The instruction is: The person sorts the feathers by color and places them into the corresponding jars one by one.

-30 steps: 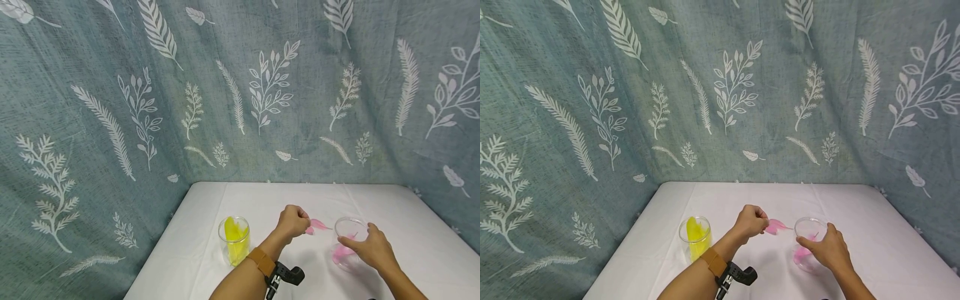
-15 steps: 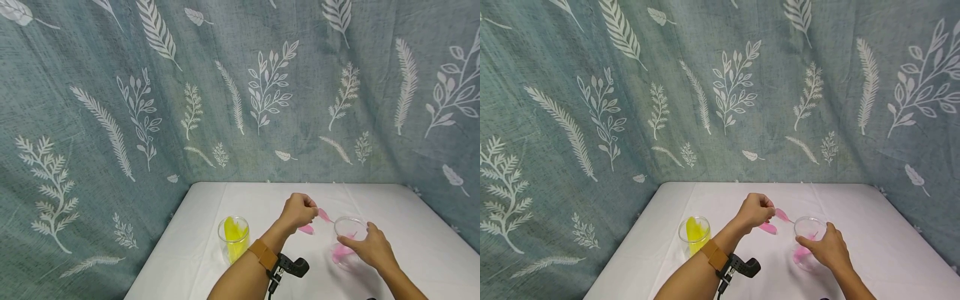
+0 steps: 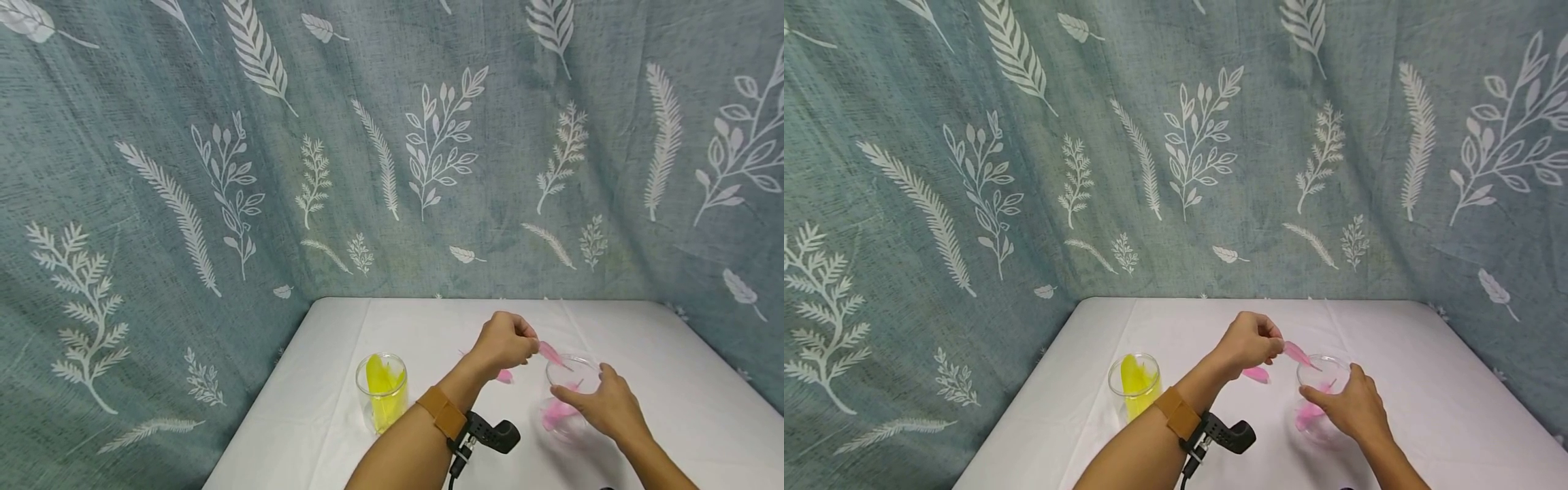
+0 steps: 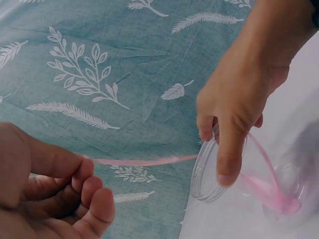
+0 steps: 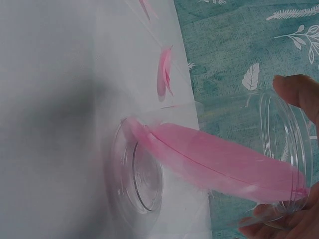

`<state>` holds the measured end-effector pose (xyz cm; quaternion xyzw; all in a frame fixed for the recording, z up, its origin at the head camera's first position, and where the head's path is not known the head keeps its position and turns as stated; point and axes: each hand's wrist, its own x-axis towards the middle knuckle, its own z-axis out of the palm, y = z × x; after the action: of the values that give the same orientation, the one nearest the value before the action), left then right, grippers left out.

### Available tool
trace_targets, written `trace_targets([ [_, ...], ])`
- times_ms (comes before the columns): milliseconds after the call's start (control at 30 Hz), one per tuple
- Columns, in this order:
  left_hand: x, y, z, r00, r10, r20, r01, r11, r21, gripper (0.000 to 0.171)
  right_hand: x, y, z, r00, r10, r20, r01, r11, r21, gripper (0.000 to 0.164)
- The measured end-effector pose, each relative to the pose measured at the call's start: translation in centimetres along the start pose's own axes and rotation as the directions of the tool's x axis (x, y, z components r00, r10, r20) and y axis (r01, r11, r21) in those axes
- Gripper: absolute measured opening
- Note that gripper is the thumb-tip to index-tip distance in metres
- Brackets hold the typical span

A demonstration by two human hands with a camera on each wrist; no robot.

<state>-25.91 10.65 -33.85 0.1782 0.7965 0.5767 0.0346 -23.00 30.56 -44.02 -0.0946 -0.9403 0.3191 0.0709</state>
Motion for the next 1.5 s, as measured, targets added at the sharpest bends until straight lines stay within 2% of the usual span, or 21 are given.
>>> trace_targets([
  [233,0.0,-0.2,1.0,0.998,-0.063,0.022,0.061,0.995,0.073,0.022,-0.1,-0.2,0.0,1.0,0.002,0.011,-0.002,1.0,-0.004,0.124],
  [433,0.2,-0.6,2.0,0.992,-0.12,0.027,0.117,0.989,0.095,0.02,-0.2,-0.2,0.0,1.0,-0.021,0.003,0.022,1.0,-0.011,0.123],
  [733,0.5,-1.5,3.2,0.989,-0.148,0.016,0.146,0.983,0.11,0.022,-0.3,-0.2,0.0,0.998,-0.044,-0.036,0.044,0.999,-0.018,0.12],
  [900,0.6,-2.0,3.6,0.989,-0.144,-0.026,0.146,0.982,0.122,0.022,-0.3,-0.3,0.0,0.999,-0.039,-0.035,0.039,0.999,-0.016,0.12],
  [1100,0.7,-2.5,4.1,0.99,-0.118,-0.077,0.13,0.976,0.176,0.024,-0.4,-0.4,0.0,0.999,-0.039,-0.028,0.039,0.999,-0.017,0.12],
  [1233,0.8,-2.8,4.3,0.991,-0.103,-0.086,0.119,0.972,0.201,0.025,-0.3,-0.4,-0.1,0.999,-0.033,-0.013,0.033,0.999,-0.016,0.121],
  [1500,0.9,-3.7,4.5,0.991,-0.072,-0.11,0.092,0.977,0.19,0.023,-0.2,-0.4,-0.2,1.0,-0.017,0.003,0.017,1.0,-0.009,0.123],
])
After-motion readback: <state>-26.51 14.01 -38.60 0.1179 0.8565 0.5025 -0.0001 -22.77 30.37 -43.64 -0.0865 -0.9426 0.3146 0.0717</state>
